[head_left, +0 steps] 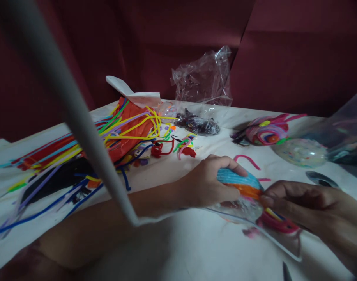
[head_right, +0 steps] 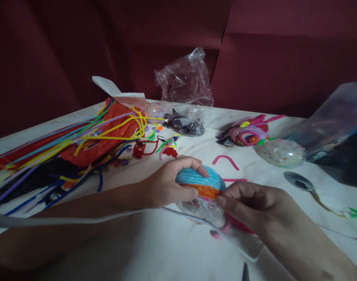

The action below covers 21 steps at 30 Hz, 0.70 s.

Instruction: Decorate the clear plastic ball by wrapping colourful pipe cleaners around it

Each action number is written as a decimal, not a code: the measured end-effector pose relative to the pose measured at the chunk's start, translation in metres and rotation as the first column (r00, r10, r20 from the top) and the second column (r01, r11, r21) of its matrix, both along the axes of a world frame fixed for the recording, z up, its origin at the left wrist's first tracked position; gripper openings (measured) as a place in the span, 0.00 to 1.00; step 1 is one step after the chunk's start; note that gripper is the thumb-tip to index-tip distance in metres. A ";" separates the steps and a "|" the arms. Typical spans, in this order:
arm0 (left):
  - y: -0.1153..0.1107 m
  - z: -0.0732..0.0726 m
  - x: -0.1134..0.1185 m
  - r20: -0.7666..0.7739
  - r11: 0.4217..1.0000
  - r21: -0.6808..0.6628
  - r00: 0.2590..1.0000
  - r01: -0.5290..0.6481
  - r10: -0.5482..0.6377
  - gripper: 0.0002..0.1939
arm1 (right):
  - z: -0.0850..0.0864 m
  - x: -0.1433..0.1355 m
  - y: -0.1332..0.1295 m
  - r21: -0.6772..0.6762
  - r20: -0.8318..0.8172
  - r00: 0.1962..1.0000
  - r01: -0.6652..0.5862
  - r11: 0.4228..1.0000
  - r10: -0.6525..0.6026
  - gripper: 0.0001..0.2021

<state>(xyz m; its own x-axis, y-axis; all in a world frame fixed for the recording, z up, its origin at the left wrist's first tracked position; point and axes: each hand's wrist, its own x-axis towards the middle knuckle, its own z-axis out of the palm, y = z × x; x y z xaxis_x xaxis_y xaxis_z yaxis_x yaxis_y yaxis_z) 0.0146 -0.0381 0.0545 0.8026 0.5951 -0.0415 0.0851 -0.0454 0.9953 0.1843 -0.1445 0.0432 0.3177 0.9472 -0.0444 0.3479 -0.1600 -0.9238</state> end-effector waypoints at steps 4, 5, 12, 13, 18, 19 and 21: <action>-0.002 0.000 -0.001 0.002 0.999 0.035 1.000 -0.013 0.013 0.16 | 0.000 -0.003 -0.001 0.022 -0.051 0.995 -0.086 0.996 0.087 0.28; -0.002 0.000 -0.001 0.004 0.997 0.069 1.000 -0.025 0.025 0.16 | 0.001 -0.004 0.000 0.012 -0.049 0.994 -0.097 0.995 0.098 0.26; -0.003 -0.003 -0.002 0.036 0.985 0.162 0.998 -0.059 0.054 0.14 | 0.014 -0.016 0.005 -0.038 0.033 0.999 0.004 0.999 -0.003 0.26; -0.003 -0.004 -0.001 0.042 0.978 0.197 0.997 -0.072 0.065 0.13 | 0.014 -0.017 0.005 -0.042 0.043 0.999 -0.028 0.999 0.030 0.26; -0.003 -0.001 -0.002 0.004 0.977 0.199 0.997 -0.074 0.074 0.14 | 0.001 -0.012 -0.007 0.094 0.068 0.987 -0.152 0.984 0.146 0.19; -0.002 0.000 -0.002 -0.004 0.980 0.187 0.997 -0.069 0.071 0.14 | -0.002 -0.010 -0.011 0.113 0.046 0.991 -0.132 0.985 0.128 0.19; -0.002 0.002 -0.003 -0.006 0.976 0.206 0.997 -0.070 0.073 0.14 | -0.010 -0.007 -0.018 0.096 0.035 0.998 -0.052 0.994 0.049 0.19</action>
<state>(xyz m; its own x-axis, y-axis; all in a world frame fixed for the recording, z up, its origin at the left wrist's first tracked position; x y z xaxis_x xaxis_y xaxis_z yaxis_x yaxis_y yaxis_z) 0.0119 -0.0406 0.0566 0.7579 0.6478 0.0770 0.1092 -0.2424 0.9640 0.1773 -0.1628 0.0336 0.2694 0.9613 0.0577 0.3838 -0.0522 -0.9219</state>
